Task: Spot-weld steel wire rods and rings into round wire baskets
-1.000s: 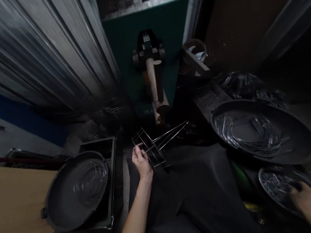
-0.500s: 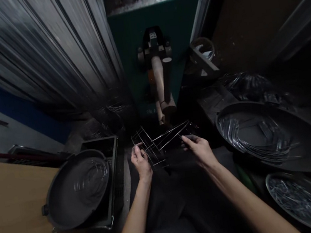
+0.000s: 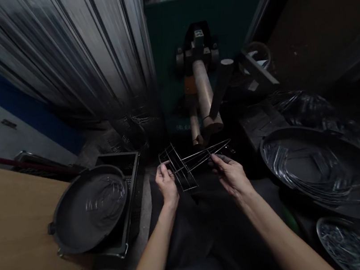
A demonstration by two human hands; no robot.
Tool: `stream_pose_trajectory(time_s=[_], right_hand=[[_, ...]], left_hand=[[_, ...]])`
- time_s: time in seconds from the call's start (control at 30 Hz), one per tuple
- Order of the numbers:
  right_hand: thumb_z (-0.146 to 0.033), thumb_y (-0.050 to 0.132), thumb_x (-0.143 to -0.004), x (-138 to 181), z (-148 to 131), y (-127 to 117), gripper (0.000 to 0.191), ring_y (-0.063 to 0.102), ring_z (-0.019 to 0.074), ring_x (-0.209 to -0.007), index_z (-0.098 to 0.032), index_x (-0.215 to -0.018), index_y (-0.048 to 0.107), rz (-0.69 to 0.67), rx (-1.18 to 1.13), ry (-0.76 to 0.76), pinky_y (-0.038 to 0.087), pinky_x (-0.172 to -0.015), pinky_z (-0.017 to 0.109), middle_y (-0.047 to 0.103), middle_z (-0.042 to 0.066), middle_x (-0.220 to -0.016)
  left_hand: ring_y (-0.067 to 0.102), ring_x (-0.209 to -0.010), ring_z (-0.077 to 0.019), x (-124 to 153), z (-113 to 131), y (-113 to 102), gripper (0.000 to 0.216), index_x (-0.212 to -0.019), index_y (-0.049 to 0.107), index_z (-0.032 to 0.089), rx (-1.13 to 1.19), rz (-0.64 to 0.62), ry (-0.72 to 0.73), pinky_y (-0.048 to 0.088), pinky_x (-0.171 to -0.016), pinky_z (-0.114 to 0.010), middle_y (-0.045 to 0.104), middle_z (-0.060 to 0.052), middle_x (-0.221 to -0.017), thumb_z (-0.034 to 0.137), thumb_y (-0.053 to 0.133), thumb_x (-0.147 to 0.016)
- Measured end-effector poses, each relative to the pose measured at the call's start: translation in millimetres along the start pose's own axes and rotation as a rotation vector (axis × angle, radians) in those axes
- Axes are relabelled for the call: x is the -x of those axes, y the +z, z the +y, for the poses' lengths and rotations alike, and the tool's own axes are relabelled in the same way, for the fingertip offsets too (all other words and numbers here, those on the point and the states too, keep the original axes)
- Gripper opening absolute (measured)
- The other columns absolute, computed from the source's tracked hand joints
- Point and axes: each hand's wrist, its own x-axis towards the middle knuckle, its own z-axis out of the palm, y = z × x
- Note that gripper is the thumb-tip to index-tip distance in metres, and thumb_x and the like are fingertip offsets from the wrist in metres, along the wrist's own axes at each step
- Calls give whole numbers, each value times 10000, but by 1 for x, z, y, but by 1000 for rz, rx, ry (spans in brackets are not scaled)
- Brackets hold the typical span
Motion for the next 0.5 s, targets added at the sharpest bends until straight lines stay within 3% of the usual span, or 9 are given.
stream_pose_trajectory(time_s=[0.5], right_hand=[[-133, 820, -555, -9, 0, 12, 203, 585, 82, -527, -154, -653, 644, 89, -48, 25, 435, -406, 135, 628, -16, -597]], left_hand=[[247, -400, -34, -10, 7, 5, 452, -906, 639, 139, -23, -13, -55, 177, -380, -150, 277, 86, -509, 569, 557, -796]])
